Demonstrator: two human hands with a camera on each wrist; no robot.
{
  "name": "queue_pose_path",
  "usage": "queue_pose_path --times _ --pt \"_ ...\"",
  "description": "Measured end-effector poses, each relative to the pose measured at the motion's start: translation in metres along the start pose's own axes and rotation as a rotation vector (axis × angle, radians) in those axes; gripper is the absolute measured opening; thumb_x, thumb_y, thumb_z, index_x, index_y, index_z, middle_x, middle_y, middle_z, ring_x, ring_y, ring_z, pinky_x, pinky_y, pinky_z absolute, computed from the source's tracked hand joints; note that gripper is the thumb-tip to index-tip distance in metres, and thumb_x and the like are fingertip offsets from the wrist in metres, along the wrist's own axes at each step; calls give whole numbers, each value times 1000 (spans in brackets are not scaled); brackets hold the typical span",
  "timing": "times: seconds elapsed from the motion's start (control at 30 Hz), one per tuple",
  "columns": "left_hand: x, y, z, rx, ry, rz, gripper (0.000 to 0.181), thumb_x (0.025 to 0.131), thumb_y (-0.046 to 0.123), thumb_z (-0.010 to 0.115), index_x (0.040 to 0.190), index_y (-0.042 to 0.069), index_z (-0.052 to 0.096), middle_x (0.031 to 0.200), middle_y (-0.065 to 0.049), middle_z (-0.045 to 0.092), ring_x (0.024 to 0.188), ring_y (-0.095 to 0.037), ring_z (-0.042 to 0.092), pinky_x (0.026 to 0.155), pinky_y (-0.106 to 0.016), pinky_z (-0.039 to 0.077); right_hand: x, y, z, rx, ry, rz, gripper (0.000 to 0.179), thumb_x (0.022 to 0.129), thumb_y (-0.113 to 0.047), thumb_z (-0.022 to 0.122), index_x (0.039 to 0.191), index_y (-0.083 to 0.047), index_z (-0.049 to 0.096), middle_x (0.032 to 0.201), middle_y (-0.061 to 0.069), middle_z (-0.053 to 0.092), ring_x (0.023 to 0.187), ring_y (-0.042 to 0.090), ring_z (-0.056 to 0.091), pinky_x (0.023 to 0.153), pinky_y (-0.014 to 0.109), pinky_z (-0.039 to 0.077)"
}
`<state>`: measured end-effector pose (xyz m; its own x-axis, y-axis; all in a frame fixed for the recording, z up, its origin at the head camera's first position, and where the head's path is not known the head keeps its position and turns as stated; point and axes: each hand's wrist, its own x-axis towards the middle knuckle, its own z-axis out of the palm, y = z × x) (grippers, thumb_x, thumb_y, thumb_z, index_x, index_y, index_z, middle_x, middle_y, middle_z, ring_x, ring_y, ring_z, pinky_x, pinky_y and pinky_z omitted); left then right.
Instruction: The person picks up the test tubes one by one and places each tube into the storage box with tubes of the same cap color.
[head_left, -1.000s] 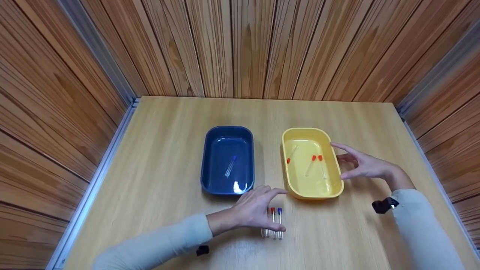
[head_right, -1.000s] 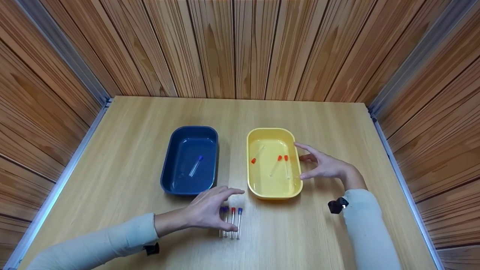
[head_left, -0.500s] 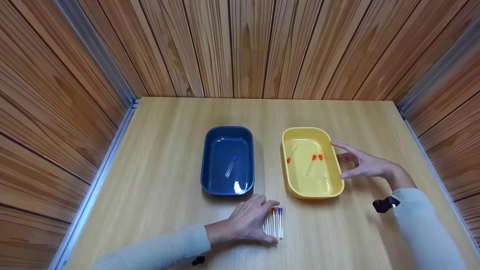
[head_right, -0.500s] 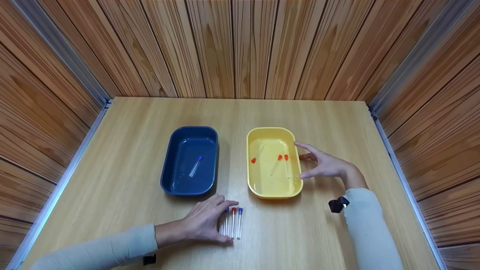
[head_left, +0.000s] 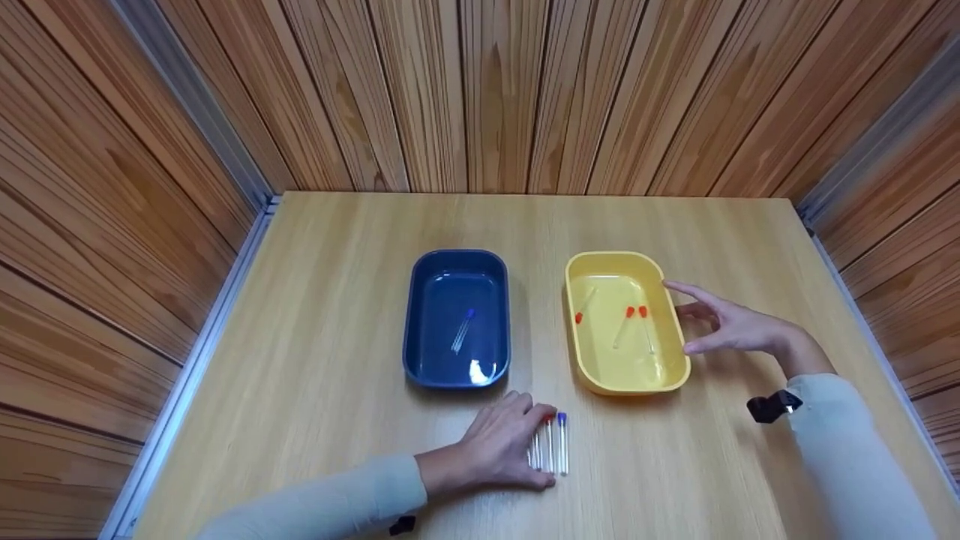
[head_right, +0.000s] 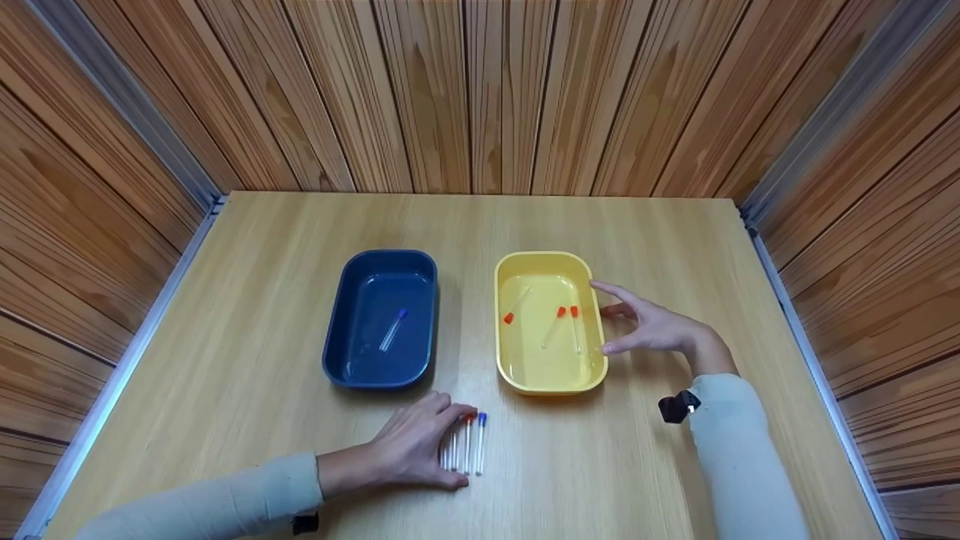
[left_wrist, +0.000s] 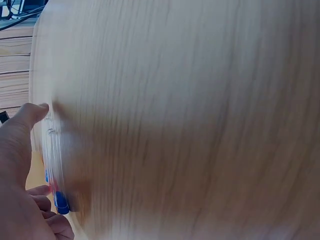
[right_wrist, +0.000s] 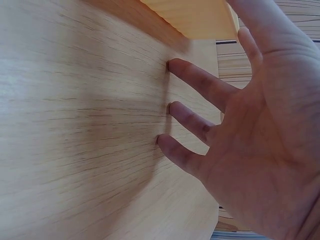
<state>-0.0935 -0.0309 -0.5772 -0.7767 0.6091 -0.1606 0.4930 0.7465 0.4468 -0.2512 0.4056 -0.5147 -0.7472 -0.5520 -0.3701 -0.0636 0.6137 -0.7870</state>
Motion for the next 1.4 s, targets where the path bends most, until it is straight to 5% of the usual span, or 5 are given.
queue_pose_path --times 0.43,0.93,1.4 --pt "1 2 7 14 89 -29 91 76 66 95 150 23 63 114 5 65 97 -8 51 73 -17 39 1 0 0 -12 2 23 116 96 -22 88 182 -25 10 179 37 32 167 66 24 125 92 25" --pt "4 3 -2 -69 11 -59 93 80 68 92 157 27 60 115 7 62 99 -7 49 74 -19 41 1 1 0 5 -2 8 116 97 -20 87 182 -24 9 180 36 30 167 66 25 125 91 27" --pt "4 3 -16 -73 117 -16 92 78 58 95 156 22 63 117 3 67 100 -9 53 73 -17 41 1 1 -1 -11 -1 28 117 96 -24 88 182 -27 9 182 35 28 168 65 23 125 92 26"
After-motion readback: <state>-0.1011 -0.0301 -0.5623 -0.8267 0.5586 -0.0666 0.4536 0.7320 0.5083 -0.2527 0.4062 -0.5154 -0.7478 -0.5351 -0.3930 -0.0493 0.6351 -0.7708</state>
